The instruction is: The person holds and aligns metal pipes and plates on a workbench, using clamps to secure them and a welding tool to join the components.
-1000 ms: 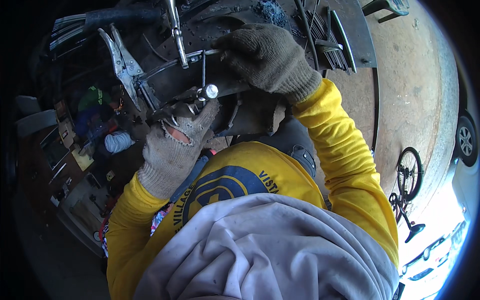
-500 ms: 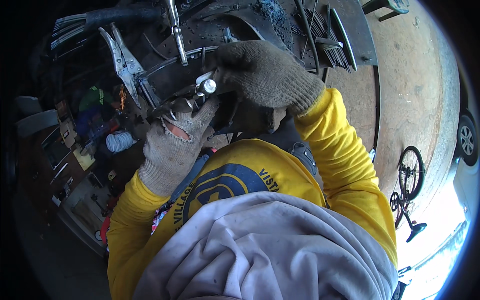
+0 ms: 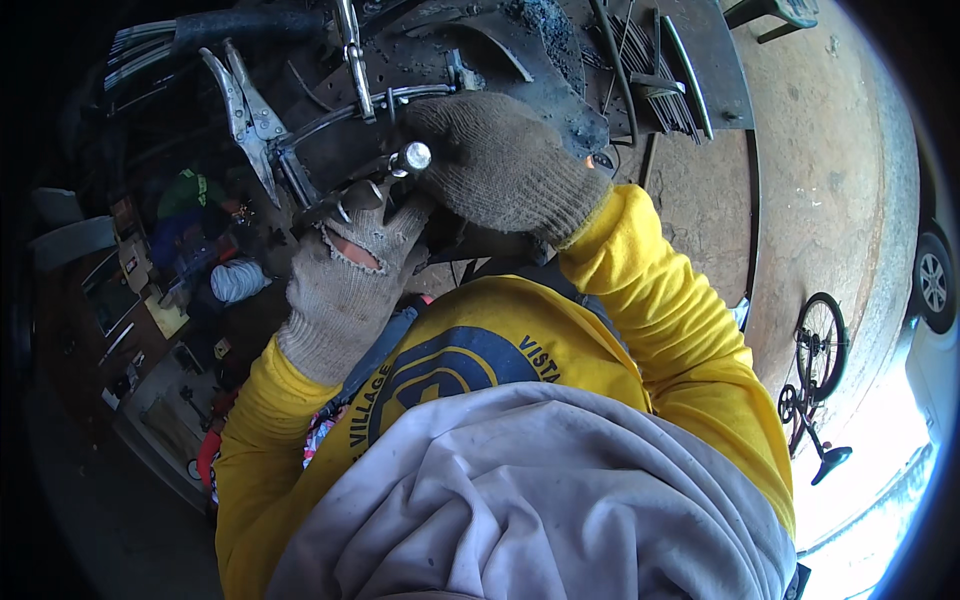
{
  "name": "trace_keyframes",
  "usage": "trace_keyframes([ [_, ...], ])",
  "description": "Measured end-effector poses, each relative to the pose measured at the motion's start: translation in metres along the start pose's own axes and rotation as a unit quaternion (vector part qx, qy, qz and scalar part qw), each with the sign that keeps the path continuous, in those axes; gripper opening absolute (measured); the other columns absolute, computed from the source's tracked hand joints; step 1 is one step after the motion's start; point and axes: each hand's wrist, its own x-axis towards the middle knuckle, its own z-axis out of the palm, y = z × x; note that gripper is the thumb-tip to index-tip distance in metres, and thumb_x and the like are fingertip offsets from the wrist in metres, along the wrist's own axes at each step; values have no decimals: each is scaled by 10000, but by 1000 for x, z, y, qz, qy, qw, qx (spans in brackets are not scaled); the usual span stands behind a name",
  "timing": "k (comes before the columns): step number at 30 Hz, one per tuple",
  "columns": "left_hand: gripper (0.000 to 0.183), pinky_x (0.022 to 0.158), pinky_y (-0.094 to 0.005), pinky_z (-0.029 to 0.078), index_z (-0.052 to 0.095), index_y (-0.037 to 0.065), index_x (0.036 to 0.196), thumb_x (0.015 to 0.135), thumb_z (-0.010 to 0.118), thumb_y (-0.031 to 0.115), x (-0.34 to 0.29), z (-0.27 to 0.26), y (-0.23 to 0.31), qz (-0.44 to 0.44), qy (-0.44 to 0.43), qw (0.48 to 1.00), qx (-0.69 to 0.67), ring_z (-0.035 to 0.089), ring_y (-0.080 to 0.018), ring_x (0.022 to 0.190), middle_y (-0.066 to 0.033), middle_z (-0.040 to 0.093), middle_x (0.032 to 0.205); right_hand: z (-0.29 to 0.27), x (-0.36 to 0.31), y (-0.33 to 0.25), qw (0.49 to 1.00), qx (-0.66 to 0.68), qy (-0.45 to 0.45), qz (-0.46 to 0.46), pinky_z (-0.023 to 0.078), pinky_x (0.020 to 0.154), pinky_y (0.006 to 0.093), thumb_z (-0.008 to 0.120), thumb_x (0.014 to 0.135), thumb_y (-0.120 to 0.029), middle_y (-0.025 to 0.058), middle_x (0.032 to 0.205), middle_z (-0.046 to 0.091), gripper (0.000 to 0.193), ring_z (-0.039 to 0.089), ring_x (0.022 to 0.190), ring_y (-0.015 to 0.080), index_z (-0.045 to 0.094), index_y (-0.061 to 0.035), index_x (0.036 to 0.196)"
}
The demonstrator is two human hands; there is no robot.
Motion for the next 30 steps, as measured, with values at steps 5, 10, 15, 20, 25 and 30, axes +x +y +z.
trace_keyframes([
  [5,701,1013,-483,507,537,142,1430,797,767,337,4,-4,5,-15,-3,1000,8,578,-327,1255,-127,566,1367,5,1,2,999,-36,-9,-3,562,895,391,675,856,-134,213,1109,711,450,710,1011,341,641,-23,1291],
  [10,715,924,-469,553,543,141,1412,770,785,344,3,-5,6,3,32,996,78,622,-343,1168,-143,529,1358,7,-11,-5,997,-16,79,-14,568,908,379,692,874,-104,187,1114,724,440,712,1023,315,635,-33,1305],
  [15,628,977,-467,534,485,186,1487,911,663,359,1,-5,-1,-20,-91,996,5,515,-337,1344,-144,434,1526,-16,-33,-7,900,251,290,205,546,663,250,608,1019,-225,100,907,733,389,706,751,175,613,20,1321],
  [20,621,919,-436,550,490,166,1477,910,664,352,-2,0,-7,13,-48,998,25,570,-278,1251,-117,463,1475,-9,-97,54,938,219,254,85,561,796,269,596,1023,-136,118,1097,708,292,700,961,184,639,-7,1281],
  [25,592,617,-349,595,608,236,1365,824,782,398,-1,7,-14,87,82,975,186,712,-225,774,-57,584,1285,41,-142,82,827,474,293,72,567,858,294,591,1035,-191,93,1102,713,289,699,997,185,655,-24,1262],
  [30,565,567,-411,512,601,55,1370,910,683,373,-10,-7,-15,184,67,952,236,673,-289,789,-242,649,1199,94,-159,65,710,643,284,48,569,754,280,601,1029,-248,114,1131,713,304,680,948,196,647,-25,1230],
])
